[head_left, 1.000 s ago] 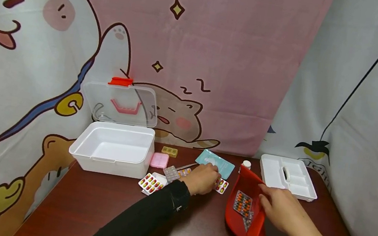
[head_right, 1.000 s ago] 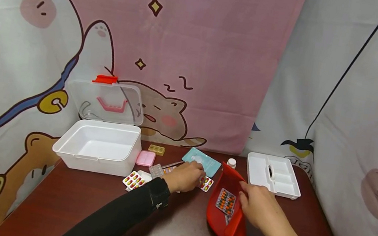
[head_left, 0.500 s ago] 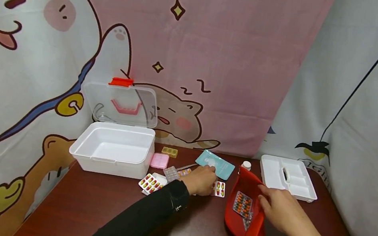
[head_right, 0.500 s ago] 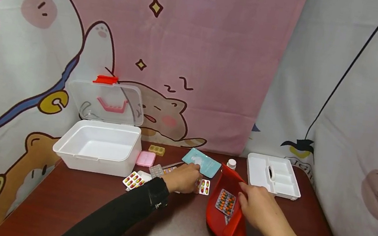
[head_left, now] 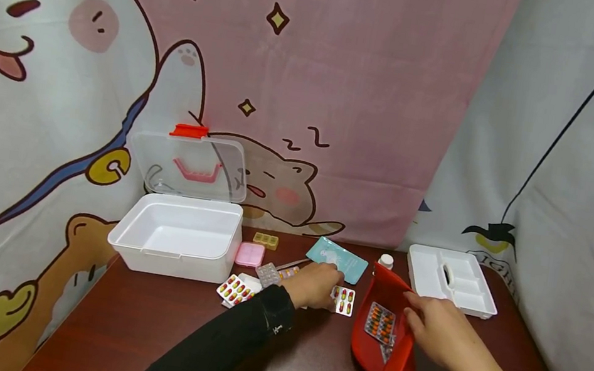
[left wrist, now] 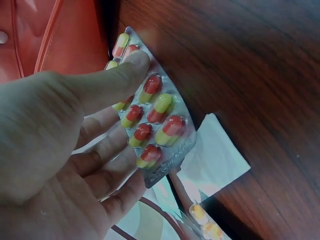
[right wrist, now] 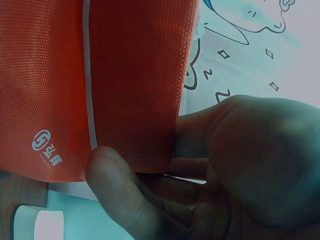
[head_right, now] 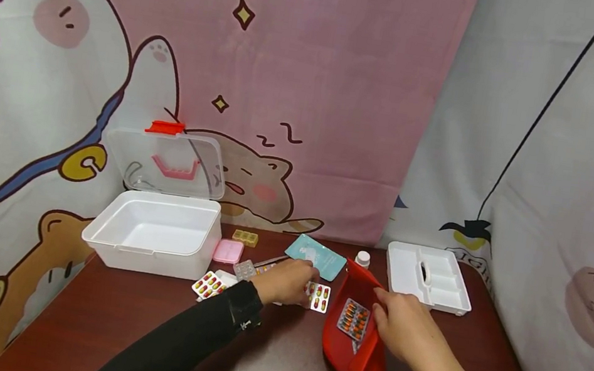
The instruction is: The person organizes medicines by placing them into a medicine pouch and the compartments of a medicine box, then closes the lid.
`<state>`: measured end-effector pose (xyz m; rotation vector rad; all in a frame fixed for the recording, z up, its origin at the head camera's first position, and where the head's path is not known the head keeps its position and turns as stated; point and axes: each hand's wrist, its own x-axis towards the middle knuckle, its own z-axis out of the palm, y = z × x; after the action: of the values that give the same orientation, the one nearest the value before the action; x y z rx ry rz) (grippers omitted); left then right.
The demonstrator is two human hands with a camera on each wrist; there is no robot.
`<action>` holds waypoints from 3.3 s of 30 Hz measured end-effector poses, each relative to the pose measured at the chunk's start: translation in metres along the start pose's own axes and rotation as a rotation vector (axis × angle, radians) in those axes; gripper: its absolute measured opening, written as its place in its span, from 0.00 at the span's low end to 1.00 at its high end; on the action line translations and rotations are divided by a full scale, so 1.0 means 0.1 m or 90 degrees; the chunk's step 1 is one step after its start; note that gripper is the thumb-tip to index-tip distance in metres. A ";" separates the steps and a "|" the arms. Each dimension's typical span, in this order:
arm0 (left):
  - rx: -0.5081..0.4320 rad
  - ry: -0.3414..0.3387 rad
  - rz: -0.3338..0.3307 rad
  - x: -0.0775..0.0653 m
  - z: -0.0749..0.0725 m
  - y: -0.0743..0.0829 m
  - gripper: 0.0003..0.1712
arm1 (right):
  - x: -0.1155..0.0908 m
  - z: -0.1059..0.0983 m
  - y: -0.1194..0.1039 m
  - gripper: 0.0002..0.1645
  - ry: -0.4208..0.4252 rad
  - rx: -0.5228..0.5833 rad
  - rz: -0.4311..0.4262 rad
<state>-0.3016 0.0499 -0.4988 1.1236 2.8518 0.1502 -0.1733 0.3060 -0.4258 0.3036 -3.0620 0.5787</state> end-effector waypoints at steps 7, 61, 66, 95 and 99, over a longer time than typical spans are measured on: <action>-0.021 0.031 -0.004 -0.03 -0.10 0.00 0.13 | 0.00 0.00 0.00 0.26 -0.010 0.004 0.005; -0.236 0.033 -0.021 -0.01 -0.41 0.69 0.08 | 0.02 0.02 -0.01 0.26 -0.022 0.018 0.012; -0.243 0.034 -0.048 -0.01 -0.38 0.74 0.03 | 0.01 0.02 -0.01 0.25 -0.005 0.008 -0.002; -0.169 0.064 -0.084 0.13 -0.23 1.04 0.08 | 0.02 0.04 -0.02 0.22 0.019 -0.010 -0.029; -0.157 0.060 -0.081 0.12 -0.23 1.07 0.08 | 0.02 0.03 -0.02 0.22 0.016 -0.013 -0.029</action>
<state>-0.2408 0.1348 -0.4643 0.9069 2.8724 0.5423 -0.1750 0.3022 -0.4276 0.3614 -3.0269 0.5443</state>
